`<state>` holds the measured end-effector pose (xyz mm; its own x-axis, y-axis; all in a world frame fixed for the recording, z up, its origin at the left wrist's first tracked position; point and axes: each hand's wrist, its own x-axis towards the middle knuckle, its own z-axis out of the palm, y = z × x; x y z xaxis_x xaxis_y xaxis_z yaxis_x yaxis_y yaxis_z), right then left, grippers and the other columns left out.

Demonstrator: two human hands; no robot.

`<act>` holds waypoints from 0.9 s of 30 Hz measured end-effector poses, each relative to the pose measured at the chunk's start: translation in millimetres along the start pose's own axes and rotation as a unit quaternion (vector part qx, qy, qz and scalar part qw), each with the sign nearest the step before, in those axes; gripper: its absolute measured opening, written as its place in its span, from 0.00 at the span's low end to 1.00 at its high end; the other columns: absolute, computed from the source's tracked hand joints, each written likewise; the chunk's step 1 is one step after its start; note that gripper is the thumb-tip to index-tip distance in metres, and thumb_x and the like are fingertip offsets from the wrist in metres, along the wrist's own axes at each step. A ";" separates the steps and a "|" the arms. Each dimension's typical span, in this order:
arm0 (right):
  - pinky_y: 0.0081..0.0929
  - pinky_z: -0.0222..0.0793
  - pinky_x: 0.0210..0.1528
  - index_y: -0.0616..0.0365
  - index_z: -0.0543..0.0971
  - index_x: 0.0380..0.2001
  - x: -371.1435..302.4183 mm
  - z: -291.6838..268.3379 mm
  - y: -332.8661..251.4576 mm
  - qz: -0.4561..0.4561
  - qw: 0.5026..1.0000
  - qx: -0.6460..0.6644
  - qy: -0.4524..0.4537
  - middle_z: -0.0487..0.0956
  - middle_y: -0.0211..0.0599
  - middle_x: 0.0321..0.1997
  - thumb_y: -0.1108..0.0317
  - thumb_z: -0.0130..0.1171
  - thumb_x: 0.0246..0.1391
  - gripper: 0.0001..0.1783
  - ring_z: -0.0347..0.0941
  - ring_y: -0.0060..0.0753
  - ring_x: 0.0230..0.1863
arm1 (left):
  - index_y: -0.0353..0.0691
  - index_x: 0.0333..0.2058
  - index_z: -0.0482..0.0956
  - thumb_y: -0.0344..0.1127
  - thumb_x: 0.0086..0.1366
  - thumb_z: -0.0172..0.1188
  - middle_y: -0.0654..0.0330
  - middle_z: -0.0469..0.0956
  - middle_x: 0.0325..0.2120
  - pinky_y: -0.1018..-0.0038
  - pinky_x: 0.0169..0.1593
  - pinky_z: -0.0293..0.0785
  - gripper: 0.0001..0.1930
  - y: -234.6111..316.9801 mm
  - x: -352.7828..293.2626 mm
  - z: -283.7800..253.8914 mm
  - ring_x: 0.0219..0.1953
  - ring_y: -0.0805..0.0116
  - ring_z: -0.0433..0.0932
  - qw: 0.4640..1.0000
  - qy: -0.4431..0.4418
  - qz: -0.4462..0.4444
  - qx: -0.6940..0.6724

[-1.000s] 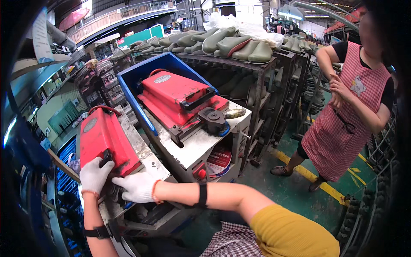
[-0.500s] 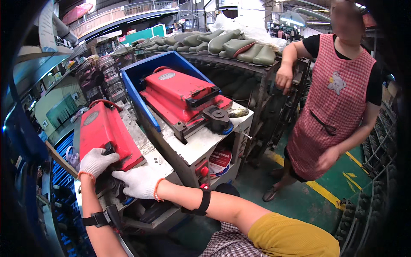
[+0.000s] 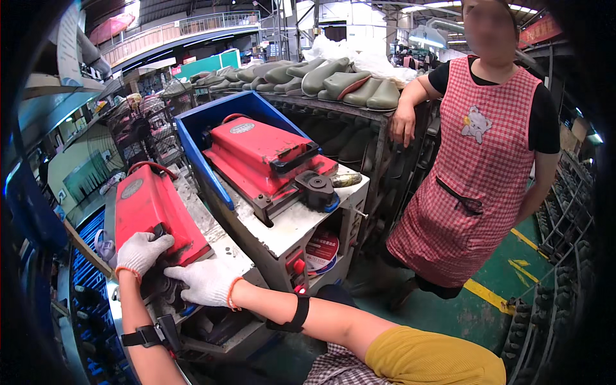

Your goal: Operating a heat-setting machine to shape shoe uppers on lasts.

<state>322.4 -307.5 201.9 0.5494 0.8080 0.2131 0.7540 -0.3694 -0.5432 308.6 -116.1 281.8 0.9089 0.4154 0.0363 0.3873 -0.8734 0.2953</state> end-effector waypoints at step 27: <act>0.55 0.78 0.47 0.60 0.74 0.47 -0.9 7.3 2.3 0.033 0.998 0.030 0.044 0.86 0.56 0.37 0.53 0.64 0.56 0.24 0.84 0.62 0.43 | 0.39 0.29 0.89 0.68 0.55 0.65 0.53 0.86 0.24 0.66 0.39 0.76 0.32 -15.3 13.6 10.8 0.30 0.60 0.86 0.999 0.021 0.021 0.022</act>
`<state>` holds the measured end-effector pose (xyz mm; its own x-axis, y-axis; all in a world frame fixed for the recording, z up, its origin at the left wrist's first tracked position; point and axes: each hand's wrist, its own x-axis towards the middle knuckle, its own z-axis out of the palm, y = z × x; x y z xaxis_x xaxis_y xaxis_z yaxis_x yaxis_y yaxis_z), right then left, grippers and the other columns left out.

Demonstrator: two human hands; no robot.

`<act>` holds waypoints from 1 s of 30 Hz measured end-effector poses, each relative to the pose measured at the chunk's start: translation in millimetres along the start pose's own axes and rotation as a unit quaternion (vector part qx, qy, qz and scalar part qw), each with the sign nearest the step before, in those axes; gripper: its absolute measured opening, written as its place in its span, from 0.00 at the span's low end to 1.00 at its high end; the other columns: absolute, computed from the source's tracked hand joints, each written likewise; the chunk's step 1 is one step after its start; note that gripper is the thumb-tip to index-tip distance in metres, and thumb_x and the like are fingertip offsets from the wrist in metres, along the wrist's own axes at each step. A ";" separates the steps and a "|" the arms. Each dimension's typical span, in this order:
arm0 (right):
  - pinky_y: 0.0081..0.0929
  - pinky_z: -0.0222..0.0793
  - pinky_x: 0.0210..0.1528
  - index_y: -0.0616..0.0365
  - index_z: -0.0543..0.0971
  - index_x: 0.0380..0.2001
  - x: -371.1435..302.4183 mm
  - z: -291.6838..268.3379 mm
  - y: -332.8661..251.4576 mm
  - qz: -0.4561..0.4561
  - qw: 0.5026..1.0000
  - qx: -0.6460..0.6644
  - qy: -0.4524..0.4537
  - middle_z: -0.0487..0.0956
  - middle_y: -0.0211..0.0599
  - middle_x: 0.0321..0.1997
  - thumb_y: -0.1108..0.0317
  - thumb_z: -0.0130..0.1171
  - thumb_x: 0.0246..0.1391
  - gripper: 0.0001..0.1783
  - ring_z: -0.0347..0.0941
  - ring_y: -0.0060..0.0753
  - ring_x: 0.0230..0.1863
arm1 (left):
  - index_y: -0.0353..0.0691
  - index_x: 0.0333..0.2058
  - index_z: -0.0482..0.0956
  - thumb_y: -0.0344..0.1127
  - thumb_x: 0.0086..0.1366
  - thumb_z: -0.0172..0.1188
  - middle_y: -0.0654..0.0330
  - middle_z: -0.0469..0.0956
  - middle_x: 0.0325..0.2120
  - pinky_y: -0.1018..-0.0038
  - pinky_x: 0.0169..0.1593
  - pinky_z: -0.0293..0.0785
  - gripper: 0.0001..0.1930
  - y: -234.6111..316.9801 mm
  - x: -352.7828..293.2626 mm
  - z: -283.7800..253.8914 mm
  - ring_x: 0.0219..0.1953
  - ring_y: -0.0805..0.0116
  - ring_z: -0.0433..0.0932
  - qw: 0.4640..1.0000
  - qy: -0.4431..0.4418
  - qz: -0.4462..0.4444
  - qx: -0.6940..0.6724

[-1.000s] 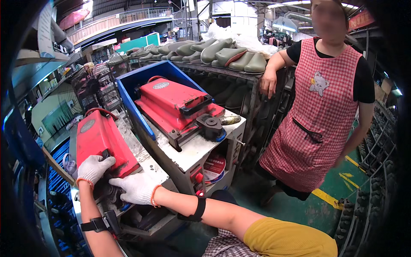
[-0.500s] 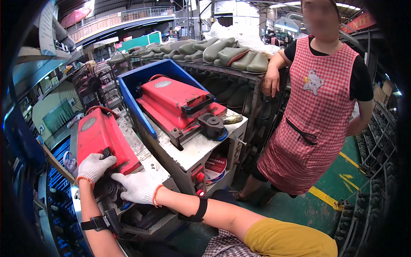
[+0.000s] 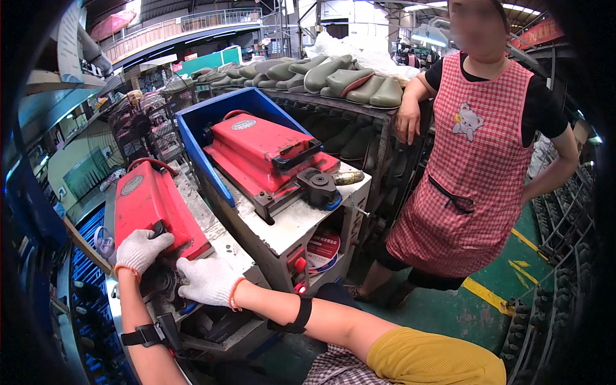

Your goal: Operating a heat-setting machine to shape shoe uppers on lasts.

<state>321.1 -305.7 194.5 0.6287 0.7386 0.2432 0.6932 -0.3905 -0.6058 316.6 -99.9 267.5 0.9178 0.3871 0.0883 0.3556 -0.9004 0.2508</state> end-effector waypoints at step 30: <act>0.49 0.76 0.57 0.48 0.59 0.77 -5.7 0.7 0.7 -0.011 0.977 0.199 -0.071 0.84 0.63 0.52 0.58 0.56 0.65 0.39 0.83 0.63 0.51 | 0.36 0.36 0.90 0.71 0.54 0.64 0.45 0.86 0.29 0.61 0.41 0.77 0.36 6.7 -15.7 -18.5 0.34 0.54 0.86 0.999 -0.024 0.018 -0.027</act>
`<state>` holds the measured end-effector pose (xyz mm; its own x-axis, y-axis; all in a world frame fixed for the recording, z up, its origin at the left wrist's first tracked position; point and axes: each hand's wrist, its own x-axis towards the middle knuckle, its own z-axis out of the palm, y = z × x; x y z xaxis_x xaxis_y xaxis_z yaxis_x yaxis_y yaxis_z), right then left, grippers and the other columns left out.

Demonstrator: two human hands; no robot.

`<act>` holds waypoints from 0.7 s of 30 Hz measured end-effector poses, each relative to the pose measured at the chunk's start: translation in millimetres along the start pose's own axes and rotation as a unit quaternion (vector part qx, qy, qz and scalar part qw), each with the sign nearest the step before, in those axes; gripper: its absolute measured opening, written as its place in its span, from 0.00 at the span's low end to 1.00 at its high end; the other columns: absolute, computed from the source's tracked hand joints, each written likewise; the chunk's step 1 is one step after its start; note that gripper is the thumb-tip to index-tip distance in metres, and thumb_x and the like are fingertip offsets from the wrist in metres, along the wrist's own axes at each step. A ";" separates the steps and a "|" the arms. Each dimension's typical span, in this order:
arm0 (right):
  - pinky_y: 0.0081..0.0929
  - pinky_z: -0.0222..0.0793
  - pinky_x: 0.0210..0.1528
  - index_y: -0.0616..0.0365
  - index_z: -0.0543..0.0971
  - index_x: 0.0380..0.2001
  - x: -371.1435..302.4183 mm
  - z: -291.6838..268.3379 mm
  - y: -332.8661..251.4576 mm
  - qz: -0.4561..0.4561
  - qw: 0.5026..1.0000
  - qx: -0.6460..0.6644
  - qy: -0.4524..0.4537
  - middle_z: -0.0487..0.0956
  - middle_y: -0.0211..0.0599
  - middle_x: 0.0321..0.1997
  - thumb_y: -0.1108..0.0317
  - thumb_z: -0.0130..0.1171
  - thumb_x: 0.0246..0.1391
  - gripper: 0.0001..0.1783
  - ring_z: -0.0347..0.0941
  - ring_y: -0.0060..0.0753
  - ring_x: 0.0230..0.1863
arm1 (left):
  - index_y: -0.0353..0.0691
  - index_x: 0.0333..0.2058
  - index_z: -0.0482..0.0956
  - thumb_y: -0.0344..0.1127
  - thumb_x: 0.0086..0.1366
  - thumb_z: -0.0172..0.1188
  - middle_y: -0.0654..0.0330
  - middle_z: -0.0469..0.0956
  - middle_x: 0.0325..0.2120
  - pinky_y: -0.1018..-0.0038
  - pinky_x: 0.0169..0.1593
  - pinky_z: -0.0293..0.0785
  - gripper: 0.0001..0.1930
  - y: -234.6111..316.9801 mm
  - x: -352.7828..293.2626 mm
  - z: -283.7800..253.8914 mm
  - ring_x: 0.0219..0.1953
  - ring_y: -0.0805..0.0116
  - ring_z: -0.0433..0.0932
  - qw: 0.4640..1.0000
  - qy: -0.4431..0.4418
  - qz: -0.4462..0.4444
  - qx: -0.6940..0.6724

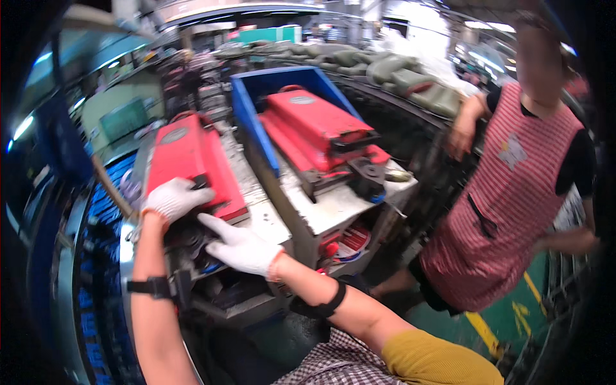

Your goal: Operating a heat-setting machine to shape shoe uppers on lasts.

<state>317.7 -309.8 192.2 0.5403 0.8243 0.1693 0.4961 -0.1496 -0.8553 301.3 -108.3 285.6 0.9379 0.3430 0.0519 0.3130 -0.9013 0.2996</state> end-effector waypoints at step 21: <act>0.43 0.76 0.43 0.52 0.84 0.43 -0.2 14.0 -20.5 -0.327 0.926 -0.167 0.093 0.80 0.42 0.33 0.70 0.65 0.57 0.10 0.80 0.50 0.38 | 0.43 0.46 0.86 0.57 0.58 0.67 0.49 0.87 0.39 0.60 0.50 0.81 0.26 -0.4 7.9 -75.4 0.44 0.49 0.86 0.979 0.156 0.118 0.051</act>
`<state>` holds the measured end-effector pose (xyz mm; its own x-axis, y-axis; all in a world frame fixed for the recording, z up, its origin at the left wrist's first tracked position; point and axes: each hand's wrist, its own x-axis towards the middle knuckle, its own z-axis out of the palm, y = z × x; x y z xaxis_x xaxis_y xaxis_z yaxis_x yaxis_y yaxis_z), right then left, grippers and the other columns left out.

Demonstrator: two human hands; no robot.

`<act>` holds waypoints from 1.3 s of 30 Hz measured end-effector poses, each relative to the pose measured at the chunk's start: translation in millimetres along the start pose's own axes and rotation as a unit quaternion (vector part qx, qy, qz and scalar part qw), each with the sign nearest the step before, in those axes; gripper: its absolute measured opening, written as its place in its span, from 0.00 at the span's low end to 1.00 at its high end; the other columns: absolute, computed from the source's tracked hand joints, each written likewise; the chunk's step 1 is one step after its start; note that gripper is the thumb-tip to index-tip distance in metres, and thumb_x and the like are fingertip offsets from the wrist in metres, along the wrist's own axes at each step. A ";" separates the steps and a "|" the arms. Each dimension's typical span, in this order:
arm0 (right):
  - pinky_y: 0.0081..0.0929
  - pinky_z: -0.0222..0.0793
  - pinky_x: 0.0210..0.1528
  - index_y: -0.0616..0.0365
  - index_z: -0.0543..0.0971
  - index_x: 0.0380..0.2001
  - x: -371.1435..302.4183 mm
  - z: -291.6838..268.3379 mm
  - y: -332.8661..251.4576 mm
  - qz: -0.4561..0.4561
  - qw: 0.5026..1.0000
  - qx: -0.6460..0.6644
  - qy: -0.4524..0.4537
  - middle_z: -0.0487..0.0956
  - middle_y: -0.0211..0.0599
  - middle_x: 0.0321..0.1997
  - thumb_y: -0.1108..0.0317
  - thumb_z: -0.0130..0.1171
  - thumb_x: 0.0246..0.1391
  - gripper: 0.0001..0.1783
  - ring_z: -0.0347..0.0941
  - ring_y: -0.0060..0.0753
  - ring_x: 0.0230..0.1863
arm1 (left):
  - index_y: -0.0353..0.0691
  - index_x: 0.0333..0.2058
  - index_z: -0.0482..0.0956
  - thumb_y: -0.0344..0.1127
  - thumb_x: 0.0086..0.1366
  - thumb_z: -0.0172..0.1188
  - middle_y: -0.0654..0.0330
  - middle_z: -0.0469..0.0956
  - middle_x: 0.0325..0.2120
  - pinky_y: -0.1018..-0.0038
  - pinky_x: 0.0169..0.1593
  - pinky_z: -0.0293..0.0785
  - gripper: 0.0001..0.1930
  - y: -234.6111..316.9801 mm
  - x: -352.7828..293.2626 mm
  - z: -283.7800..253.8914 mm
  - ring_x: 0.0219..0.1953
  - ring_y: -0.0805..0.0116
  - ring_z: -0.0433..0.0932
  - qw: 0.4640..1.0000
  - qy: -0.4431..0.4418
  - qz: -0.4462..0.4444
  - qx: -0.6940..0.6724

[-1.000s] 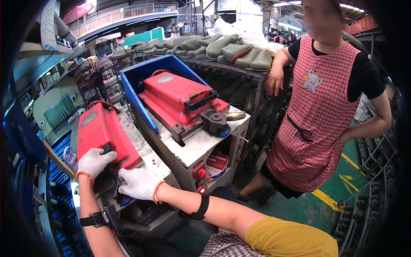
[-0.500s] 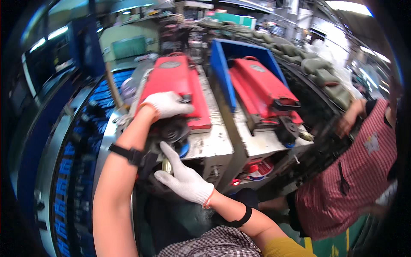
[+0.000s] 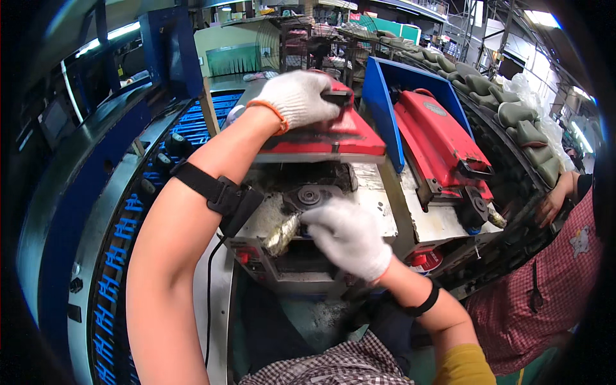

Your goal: Operating a heat-setting machine to shape shoe uppers on lasts.

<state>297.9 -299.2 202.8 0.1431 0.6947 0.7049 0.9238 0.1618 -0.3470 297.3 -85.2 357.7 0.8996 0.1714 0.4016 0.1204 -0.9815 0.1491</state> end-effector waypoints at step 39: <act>0.41 0.49 0.80 0.67 0.68 0.72 -38.3 -4.2 58.1 0.188 0.976 -0.050 0.098 0.71 0.50 0.74 0.60 0.43 0.78 0.28 0.62 0.47 0.77 | 0.43 0.53 0.78 0.42 0.66 0.59 0.54 0.85 0.48 0.45 0.61 0.78 0.19 -170.9 -341.4 69.8 0.48 0.54 0.85 0.402 0.284 -0.450 -0.746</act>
<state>347.6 -319.4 158.2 0.5352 0.5426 0.6474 0.8214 -0.1554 -0.5487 -1.1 18.1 132.1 0.4823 0.8063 -0.3424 -0.4759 0.5694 0.6703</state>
